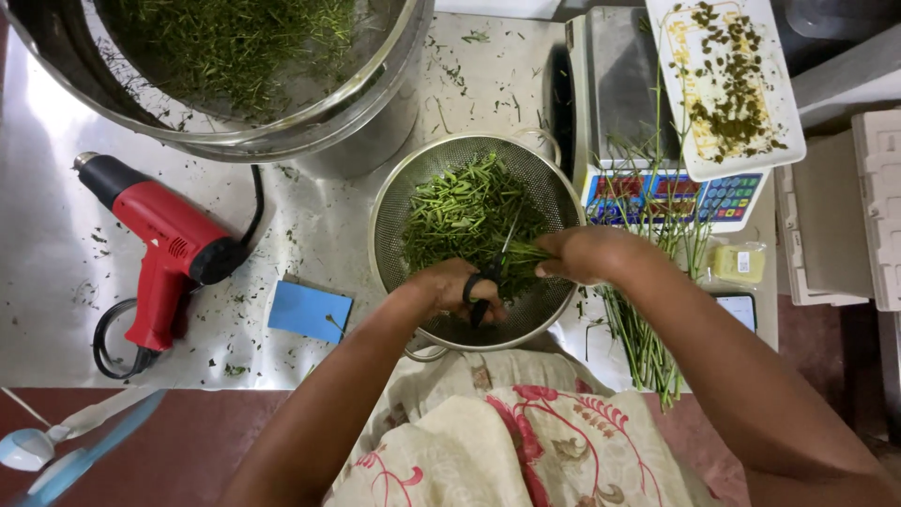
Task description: Cutting green stems into a colander using scissors
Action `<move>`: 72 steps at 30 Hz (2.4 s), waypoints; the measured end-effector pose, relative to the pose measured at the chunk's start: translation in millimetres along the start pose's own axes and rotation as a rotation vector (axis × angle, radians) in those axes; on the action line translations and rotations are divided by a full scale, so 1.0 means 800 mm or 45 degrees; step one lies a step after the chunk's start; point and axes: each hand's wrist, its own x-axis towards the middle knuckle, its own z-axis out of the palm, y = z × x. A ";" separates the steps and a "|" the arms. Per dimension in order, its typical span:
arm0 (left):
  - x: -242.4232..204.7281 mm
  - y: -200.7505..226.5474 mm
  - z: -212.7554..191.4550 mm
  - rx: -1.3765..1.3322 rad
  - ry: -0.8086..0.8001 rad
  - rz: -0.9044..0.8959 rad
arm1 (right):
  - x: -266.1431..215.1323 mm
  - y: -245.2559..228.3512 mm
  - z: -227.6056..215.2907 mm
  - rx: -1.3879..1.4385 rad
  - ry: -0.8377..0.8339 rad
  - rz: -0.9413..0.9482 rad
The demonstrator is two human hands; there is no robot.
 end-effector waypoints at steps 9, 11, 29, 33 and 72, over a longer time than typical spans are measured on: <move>0.049 -0.045 -0.014 -0.107 0.057 0.001 | 0.053 0.016 0.023 -0.237 0.236 0.002; 0.047 -0.043 -0.014 -0.112 0.079 -0.006 | 0.048 0.018 0.016 -0.234 0.216 0.023; -0.052 -0.002 0.016 0.711 0.173 0.267 | 0.023 0.060 0.087 1.488 0.367 -0.545; -0.052 0.019 0.017 0.895 0.259 0.192 | -0.018 0.018 0.072 1.536 0.237 -0.527; -0.004 -0.011 -0.029 0.609 0.212 0.081 | 0.035 -0.003 0.036 1.363 -0.286 -0.379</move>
